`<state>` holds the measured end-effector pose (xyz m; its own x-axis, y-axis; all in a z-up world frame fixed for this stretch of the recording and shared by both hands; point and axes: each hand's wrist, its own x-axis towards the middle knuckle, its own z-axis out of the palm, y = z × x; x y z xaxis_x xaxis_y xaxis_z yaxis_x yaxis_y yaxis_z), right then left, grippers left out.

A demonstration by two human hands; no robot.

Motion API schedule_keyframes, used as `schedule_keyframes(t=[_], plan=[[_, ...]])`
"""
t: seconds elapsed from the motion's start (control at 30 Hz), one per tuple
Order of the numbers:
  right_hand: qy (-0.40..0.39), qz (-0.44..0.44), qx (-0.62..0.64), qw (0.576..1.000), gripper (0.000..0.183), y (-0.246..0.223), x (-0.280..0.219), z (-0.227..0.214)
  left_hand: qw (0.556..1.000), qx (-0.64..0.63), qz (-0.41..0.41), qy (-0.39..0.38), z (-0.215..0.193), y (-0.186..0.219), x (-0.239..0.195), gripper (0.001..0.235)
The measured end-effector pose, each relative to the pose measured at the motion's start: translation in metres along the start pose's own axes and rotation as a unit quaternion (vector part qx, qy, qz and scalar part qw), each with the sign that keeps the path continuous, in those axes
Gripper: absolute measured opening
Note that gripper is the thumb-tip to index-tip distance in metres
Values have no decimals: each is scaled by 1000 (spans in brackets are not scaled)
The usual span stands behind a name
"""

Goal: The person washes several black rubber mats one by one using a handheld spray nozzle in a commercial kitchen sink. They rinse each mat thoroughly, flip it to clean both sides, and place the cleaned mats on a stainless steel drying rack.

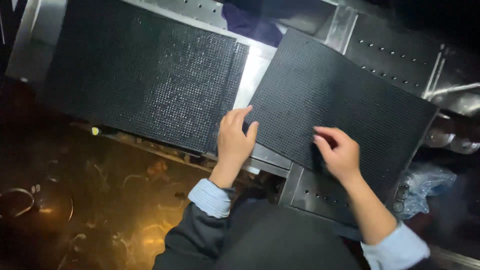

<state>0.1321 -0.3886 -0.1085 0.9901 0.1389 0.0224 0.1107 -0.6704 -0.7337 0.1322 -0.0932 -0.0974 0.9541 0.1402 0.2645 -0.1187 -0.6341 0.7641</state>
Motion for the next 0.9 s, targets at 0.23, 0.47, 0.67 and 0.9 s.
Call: schedule_keyframes(t=[0.23, 0.47, 0.67, 0.9], plan=[[260, 85, -168, 947, 49, 108, -95, -68, 978, 115, -108, -135, 14, 24, 14, 72], [141, 432, -46, 890, 86, 106, -95, -92, 945, 244, -142, -164, 29, 21, 43, 89], [142, 385, -89, 907, 79, 105, -91, -93, 925, 285, -160, -193, 70, -20, 71, 59], [271, 146, -101, 946, 29, 181, -113, -93, 962, 232, -43, -137, 31, 114, 35, 37]])
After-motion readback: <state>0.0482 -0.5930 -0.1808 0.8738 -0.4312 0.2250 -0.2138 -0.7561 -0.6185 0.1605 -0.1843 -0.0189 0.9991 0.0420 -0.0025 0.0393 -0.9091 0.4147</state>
